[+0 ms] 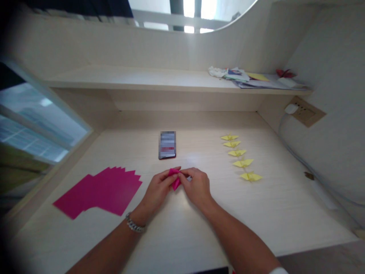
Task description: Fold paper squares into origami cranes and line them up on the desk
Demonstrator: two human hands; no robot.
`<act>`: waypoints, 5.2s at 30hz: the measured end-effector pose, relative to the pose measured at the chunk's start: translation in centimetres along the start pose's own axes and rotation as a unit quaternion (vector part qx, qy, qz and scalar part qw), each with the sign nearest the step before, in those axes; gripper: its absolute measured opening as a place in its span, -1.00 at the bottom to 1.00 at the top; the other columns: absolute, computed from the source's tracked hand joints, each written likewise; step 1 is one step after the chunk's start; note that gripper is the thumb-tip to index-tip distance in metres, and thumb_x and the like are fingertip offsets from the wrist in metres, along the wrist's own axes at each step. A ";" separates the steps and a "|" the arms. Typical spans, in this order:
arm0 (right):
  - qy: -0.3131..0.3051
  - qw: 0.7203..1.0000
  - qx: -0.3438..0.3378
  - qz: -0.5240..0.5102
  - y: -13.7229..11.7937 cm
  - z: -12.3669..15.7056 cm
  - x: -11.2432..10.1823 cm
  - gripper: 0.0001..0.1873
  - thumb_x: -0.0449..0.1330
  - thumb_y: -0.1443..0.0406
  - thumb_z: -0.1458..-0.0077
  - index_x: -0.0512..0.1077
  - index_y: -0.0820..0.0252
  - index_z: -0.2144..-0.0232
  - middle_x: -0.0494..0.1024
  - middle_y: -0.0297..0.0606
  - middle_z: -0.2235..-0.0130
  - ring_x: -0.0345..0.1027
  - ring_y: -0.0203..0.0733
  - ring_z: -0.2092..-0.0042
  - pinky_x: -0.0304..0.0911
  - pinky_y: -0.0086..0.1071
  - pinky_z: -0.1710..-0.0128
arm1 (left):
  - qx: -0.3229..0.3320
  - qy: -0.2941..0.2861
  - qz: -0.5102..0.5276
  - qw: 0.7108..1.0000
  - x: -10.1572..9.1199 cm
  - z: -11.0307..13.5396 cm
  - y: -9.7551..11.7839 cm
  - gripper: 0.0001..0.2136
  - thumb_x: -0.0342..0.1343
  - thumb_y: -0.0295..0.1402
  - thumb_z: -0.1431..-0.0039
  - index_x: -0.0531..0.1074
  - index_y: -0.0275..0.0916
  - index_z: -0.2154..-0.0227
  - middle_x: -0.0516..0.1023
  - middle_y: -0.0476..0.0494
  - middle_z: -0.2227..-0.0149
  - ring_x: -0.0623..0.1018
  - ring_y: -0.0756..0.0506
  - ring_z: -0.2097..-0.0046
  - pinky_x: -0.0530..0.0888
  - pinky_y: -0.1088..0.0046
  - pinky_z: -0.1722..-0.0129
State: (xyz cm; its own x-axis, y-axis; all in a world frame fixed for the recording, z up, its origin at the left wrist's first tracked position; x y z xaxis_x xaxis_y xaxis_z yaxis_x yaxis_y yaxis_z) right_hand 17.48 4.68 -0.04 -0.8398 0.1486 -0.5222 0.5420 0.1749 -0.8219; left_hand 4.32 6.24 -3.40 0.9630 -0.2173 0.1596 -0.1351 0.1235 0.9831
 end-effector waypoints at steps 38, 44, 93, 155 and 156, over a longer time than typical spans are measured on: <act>-0.071 0.994 0.053 -0.061 1.4 -0.3 0.8 -0.82 0.19 0.32 0.01 0.55 0.16 0.32 0.61 -0.27 0.38 0.47 -0.20 0.35 0.33 -0.36 0.31 | 0.004 0.000 -0.159 0.987 -0.3 -0.1 0.8 -0.73 0.10 -0.40 -0.04 0.54 -0.28 0.18 0.60 -0.21 0.17 0.54 -0.15 0.15 0.39 0.29 0.06; -0.081 0.997 0.016 0.013 0.5 -0.4 0.4 -0.84 0.18 0.29 -0.04 0.56 0.08 0.33 0.60 -0.27 0.34 0.45 -0.17 0.29 0.31 -0.33 0.26 | -0.005 -0.043 -0.164 0.985 0.1 0.1 1.0 -0.80 0.06 -0.37 -0.06 0.57 -0.27 0.34 0.61 -0.12 0.37 0.53 -0.09 0.33 0.42 0.40 0.27; -0.092 0.938 0.119 -0.313 1.8 -0.7 1.5 -0.78 0.21 0.25 0.04 0.48 0.22 0.29 0.56 -0.27 0.42 0.39 -0.27 0.44 0.30 -0.41 0.43 | -0.080 -0.060 0.139 0.985 0.4 0.2 0.8 -0.66 0.16 -0.21 -0.07 0.51 -0.38 0.18 0.59 -0.26 0.39 0.54 -0.08 0.38 0.45 0.38 0.33; -0.054 0.961 0.115 -0.244 1.9 -0.9 0.6 -0.80 0.33 0.30 0.21 0.55 0.24 0.42 0.58 -0.20 0.42 0.39 -0.23 0.44 0.31 -0.39 0.42 | -0.063 -0.099 0.133 0.984 0.9 0.5 0.8 -0.69 0.19 -0.36 -0.07 0.50 -0.33 0.11 0.57 -0.31 0.14 0.55 -0.15 0.16 0.41 0.22 0.04; -0.054 0.961 0.117 -0.245 1.9 -0.9 0.6 -0.79 0.33 0.30 0.21 0.55 0.24 0.42 0.58 -0.21 0.42 0.39 -0.24 0.45 0.31 -0.39 0.42 | -0.062 -0.100 0.134 0.984 0.9 0.5 0.8 -0.70 0.19 -0.36 -0.07 0.50 -0.33 0.11 0.57 -0.31 0.14 0.55 -0.14 0.16 0.40 0.22 0.04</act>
State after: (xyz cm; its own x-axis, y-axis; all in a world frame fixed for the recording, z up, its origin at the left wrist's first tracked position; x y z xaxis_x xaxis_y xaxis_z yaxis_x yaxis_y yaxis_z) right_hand 18.07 5.98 -1.74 -0.9976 0.0009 -0.0696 0.0696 -0.0276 -0.9972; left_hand 5.00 5.67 -2.44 0.8306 -0.3447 0.4374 -0.3354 0.3173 0.8870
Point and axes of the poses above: each hand's wrist, its own z-axis away from the middle knuckle, its own x-axis out of the palm, y = z × x, the point moved 7 cm from there along -z, towards the middle knuckle
